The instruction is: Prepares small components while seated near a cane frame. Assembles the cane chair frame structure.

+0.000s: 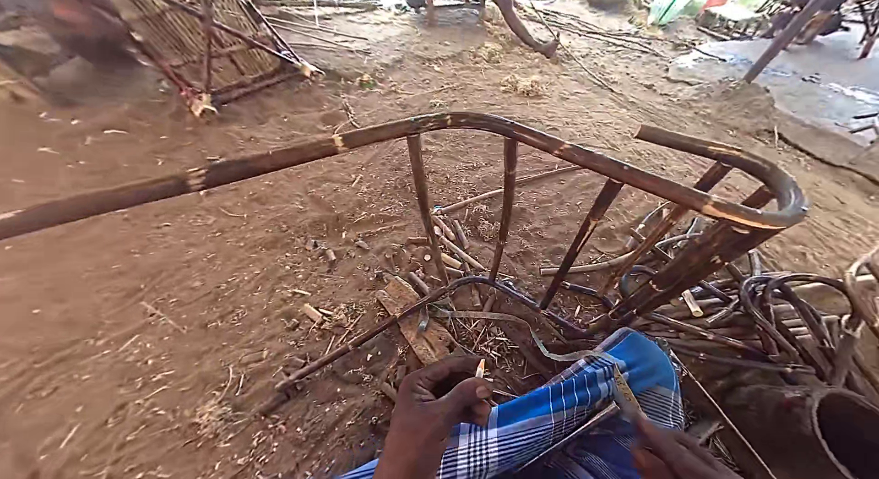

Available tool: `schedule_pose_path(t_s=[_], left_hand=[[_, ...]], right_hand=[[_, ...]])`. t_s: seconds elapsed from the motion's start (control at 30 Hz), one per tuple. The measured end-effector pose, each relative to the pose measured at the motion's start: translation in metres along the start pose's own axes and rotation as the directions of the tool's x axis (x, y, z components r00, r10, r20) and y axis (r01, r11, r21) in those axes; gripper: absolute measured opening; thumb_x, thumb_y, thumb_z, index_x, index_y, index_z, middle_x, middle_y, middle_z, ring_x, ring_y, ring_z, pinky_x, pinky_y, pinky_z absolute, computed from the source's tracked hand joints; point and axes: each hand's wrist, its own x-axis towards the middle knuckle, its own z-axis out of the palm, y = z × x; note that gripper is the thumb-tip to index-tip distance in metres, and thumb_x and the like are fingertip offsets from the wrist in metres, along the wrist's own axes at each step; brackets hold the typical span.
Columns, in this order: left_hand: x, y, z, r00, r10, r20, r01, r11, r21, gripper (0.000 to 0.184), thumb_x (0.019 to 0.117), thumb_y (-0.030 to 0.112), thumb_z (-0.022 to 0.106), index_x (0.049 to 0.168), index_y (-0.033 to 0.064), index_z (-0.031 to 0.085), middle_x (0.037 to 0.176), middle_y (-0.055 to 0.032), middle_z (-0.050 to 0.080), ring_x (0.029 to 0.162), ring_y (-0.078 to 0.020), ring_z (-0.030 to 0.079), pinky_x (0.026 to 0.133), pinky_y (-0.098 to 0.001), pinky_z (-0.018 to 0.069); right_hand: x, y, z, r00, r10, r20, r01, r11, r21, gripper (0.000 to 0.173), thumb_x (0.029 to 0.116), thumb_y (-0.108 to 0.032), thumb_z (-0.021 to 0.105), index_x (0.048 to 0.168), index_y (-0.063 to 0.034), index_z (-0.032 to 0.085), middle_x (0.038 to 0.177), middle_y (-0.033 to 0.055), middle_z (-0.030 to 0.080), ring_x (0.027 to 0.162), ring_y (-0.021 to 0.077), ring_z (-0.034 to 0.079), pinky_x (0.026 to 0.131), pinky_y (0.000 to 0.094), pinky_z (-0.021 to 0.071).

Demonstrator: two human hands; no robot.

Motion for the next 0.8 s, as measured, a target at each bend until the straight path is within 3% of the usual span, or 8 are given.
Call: schedule_pose_path(t_s=[0.07,0.2,0.33,0.53,0.8], left_hand=[[-0.005,0.004,0.003,1.0,0.026,-0.001,-0.026,1.0,0.014,0.025,0.0871,0.001,0.077,0.111,-0.0055,0.073,0.085,-0.0174,0.073,0.065,-0.0197,0.071,0.061,-0.0318,0.0639],[-0.016,0.02,0.001,0.992,0.113,-0.057,-0.11,0.992,0.054,0.025,0.0872,-0.001,0.077,0.111,-0.0061,0.073,0.083,-0.0168,0.074,0.065,-0.0201,0.072,0.062,-0.0327,0.0647],[-0.021,0.026,-0.012,0.974,0.168,-0.152,-0.155,0.984,0.091,0.02,0.0862,-0.001,0.078,0.105,-0.0072,0.074,0.08,-0.0166,0.074,0.065,-0.0203,0.073,0.061,-0.0323,0.0646],[-0.021,0.031,-0.018,0.969,0.177,-0.171,-0.158,0.98,0.12,0.017,0.0848,-0.001,0.078,0.101,-0.0063,0.074,0.078,-0.0159,0.073,0.062,-0.0193,0.071,0.059,-0.0308,0.0635],[-0.011,0.024,-0.009,0.949,0.228,-0.22,-0.202,0.97,0.133,0.013,0.0895,0.003,0.076,0.094,-0.0064,0.068,0.074,-0.0157,0.07,0.058,-0.0191,0.069,0.055,-0.0309,0.0626]], right_hand=[[0.041,-0.032,0.035,0.985,-0.159,0.068,0.154,0.985,0.077,0.03,0.1008,-0.017,0.067,0.13,-0.0188,0.072,0.106,0.0073,0.074,0.088,0.0125,0.071,0.074,0.0308,0.0621],[0.08,-0.049,0.086,0.942,-0.309,0.131,0.292,0.947,0.132,0.027,0.1,-0.017,0.068,0.125,-0.0212,0.076,0.106,0.0033,0.075,0.089,0.0088,0.071,0.073,0.0268,0.0616],[0.093,-0.057,0.101,0.919,-0.344,0.192,0.323,0.937,0.132,0.026,0.1006,-0.019,0.067,0.124,-0.0218,0.077,0.104,0.0028,0.074,0.086,0.0082,0.07,0.07,0.0266,0.0608],[0.105,-0.057,0.103,0.894,-0.374,0.247,0.332,0.923,0.195,0.024,0.1015,-0.021,0.066,0.123,-0.0231,0.077,0.101,0.0023,0.074,0.078,0.0074,0.069,0.064,0.0254,0.059],[0.106,-0.054,0.117,0.936,-0.306,0.173,0.288,0.95,0.121,0.023,0.1018,-0.025,0.064,0.121,-0.0277,0.077,0.095,-0.0033,0.073,0.072,0.0056,0.066,0.058,0.0275,0.0563]])
